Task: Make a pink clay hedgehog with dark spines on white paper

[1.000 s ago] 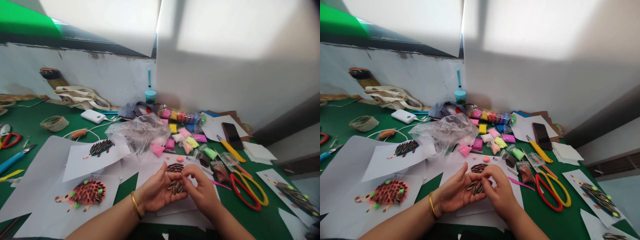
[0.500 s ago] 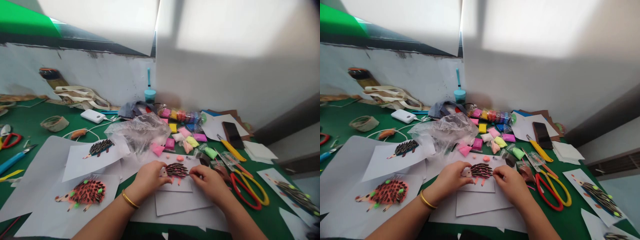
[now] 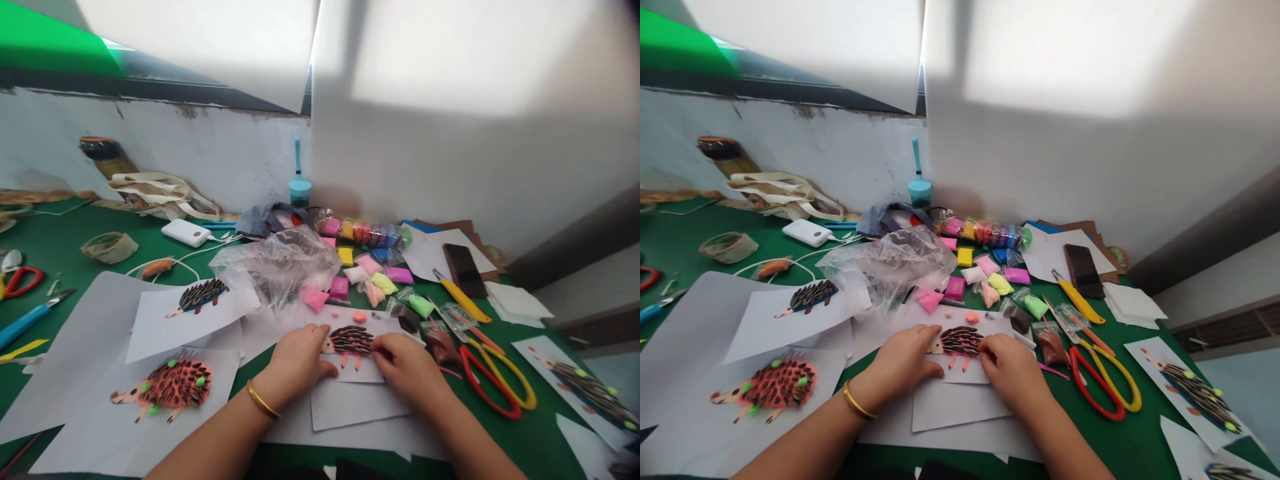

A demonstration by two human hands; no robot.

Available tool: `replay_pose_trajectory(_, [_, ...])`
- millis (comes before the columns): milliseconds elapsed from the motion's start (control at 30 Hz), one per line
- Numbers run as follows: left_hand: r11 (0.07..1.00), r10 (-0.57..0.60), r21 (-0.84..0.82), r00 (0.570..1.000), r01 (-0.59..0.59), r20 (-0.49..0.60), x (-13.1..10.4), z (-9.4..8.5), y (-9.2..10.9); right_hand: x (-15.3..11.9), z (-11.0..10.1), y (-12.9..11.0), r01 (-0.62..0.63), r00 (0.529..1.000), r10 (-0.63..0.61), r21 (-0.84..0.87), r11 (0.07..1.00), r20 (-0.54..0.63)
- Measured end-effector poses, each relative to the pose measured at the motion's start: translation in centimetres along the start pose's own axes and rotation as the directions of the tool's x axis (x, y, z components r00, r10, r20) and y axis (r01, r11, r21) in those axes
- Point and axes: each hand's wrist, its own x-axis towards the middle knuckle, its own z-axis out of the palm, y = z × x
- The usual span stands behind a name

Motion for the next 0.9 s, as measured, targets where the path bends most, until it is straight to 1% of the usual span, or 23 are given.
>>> replay_pose_trajectory(133, [1.000,0.006,0.006,1.000,-0.006,-0.002,0.0,0.1,-0.1,0.1,0.4,0.2,0.013,1.000,-0.013,-0.028,1.000,-0.014])
replay_pose_trajectory(267, [1.000,0.008,0.009,1.000,-0.008,0.003,0.0,0.0,-0.1,0.2,0.8,0.3,0.030,0.999,-0.033,-0.094,0.995,-0.026])
replay_pose_trajectory(500, [1.000,0.005,0.016,1.000,-0.005,0.009,0.1,0.2,-0.1,0.0,0.8,-0.6,0.039,0.999,-0.043,-0.224,0.974,-0.012])
replay_pose_trajectory(567, [1.000,0.001,0.015,1.000,-0.001,0.014,0.1,0.2,-0.1,0.0,0.8,-0.7,0.027,0.999,-0.030,-0.215,0.976,-0.011])
replay_pose_trajectory(667, [1.000,-0.004,0.013,1.000,0.004,0.013,0.1,0.1,0.0,0.1,0.5,-0.3,0.015,1.000,-0.015,-0.136,0.991,0.003])
replay_pose_trajectory(733, [1.000,-0.002,0.007,1.000,0.002,0.015,0.0,0.0,0.0,0.1,0.1,0.1,-0.015,1.000,0.016,-0.070,0.997,0.025])
replay_pose_trajectory(833, [1.000,-0.006,-0.004,1.000,0.006,0.023,-0.1,-0.2,0.1,0.0,-0.8,0.6,-0.080,0.996,0.081,-0.022,0.997,0.039])
replay_pose_trajectory(900, [1.000,-0.011,-0.009,1.000,0.011,0.025,-0.1,-0.2,0.1,-0.1,-1.1,0.8,-0.084,0.995,0.083,0.002,0.996,0.048])
